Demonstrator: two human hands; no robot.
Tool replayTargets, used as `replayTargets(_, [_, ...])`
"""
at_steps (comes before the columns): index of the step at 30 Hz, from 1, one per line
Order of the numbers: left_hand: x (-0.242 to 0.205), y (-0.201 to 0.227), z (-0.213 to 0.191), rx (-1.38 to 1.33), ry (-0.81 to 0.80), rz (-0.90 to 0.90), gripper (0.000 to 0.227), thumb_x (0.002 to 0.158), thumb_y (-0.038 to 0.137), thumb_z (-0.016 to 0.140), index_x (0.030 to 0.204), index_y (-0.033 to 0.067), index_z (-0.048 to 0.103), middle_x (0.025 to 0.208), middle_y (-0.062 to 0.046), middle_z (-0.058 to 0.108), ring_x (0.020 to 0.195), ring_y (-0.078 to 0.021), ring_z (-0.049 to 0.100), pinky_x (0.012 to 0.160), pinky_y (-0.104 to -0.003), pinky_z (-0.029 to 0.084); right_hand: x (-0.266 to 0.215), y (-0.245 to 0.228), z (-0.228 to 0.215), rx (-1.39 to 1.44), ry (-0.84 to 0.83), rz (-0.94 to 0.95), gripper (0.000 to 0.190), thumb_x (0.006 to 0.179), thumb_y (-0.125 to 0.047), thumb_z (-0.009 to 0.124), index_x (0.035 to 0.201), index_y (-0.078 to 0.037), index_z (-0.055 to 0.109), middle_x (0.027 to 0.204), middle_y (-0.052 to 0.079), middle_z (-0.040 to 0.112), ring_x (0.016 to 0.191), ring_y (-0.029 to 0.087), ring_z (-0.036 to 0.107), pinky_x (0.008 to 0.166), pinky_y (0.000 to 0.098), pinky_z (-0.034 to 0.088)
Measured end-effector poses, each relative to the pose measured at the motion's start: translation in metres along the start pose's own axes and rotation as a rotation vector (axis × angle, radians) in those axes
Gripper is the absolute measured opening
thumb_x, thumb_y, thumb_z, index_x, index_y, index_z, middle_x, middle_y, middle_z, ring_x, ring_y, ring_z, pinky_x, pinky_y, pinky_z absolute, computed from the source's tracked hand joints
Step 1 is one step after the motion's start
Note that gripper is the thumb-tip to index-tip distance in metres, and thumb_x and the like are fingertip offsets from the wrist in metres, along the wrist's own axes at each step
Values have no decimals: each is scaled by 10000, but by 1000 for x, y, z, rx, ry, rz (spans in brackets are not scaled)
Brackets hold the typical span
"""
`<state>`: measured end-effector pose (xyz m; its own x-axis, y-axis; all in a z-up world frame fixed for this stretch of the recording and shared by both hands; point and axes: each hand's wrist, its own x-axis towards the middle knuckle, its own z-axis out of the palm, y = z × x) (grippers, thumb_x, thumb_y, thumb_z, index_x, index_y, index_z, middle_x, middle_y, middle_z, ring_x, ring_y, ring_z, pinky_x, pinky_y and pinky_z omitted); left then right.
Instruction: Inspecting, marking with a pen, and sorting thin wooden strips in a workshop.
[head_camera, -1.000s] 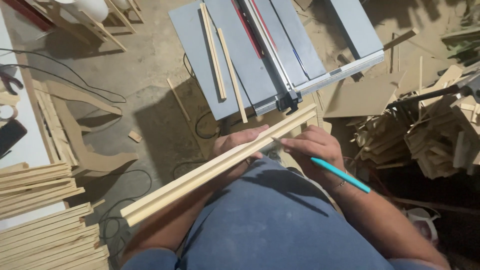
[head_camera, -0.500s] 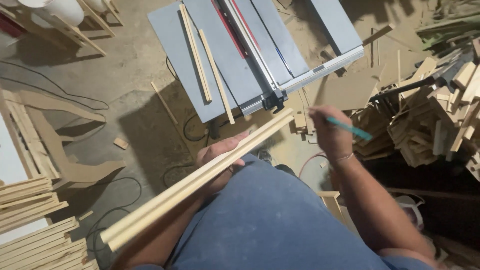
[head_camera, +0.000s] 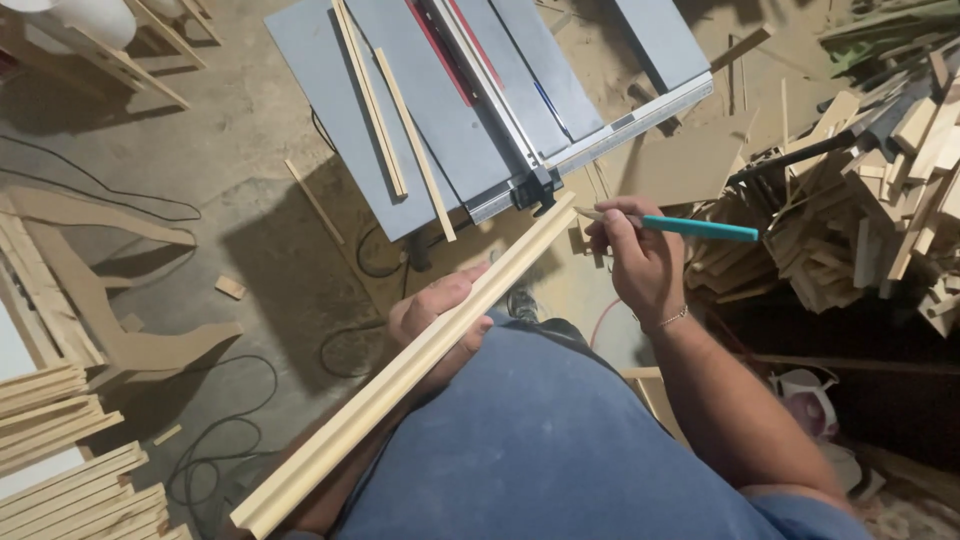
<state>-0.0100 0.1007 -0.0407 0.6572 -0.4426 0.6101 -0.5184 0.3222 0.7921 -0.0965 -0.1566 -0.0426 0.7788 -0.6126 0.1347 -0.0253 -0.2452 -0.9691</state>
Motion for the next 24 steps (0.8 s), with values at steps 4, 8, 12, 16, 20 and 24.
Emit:
replayTargets(4, [11,15,4,31,-22,12,289,888,93,783,1088,-27,614,1136,-273,743,936,-446,763,685,-430,661,1,-7,-2,-268,-64,-71,223,1075,-127,530,1043,-27,727,706,110,700,624,203,686,647,348,582])
replayTargets(8, [13,13,7,104,-45,36,303,860,112,815,1080,-7,643,1091,-246,762,871,-421,775,642,-419,657,-2,-8,6,-431,-148,-83,275,1092,-216,503,1018,-94,738,631,68,667,596,224,657,694,385,554])
replayTargets(12, [12,7,14,105,-20,53,284,863,99,810,1069,-12,650,1076,-251,765,862,-421,777,652,-420,659,-16,-19,18,-326,-201,-58,260,1072,-187,516,967,-98,737,623,62,670,635,213,671,736,364,552])
replayTargets(16, [15,6,14,121,-32,60,287,877,127,802,1091,1,657,1071,-238,766,846,-410,775,653,-423,652,-19,-34,26,-123,-277,91,292,1040,-179,534,872,-61,742,612,88,674,583,224,648,687,369,568])
replayTargets(20, [16,8,11,144,-67,54,286,890,131,793,1105,3,653,1072,-241,764,841,-414,772,646,-436,650,0,-36,24,-183,-143,194,182,1013,-174,611,939,-46,717,604,107,656,528,198,656,614,356,564])
replayTargets(24, [17,8,14,139,-76,62,277,888,117,791,1098,-6,658,1040,-246,762,824,-419,769,634,-437,645,-8,-40,26,-119,-242,165,175,1013,-157,608,997,-11,704,650,158,657,559,218,636,576,344,570])
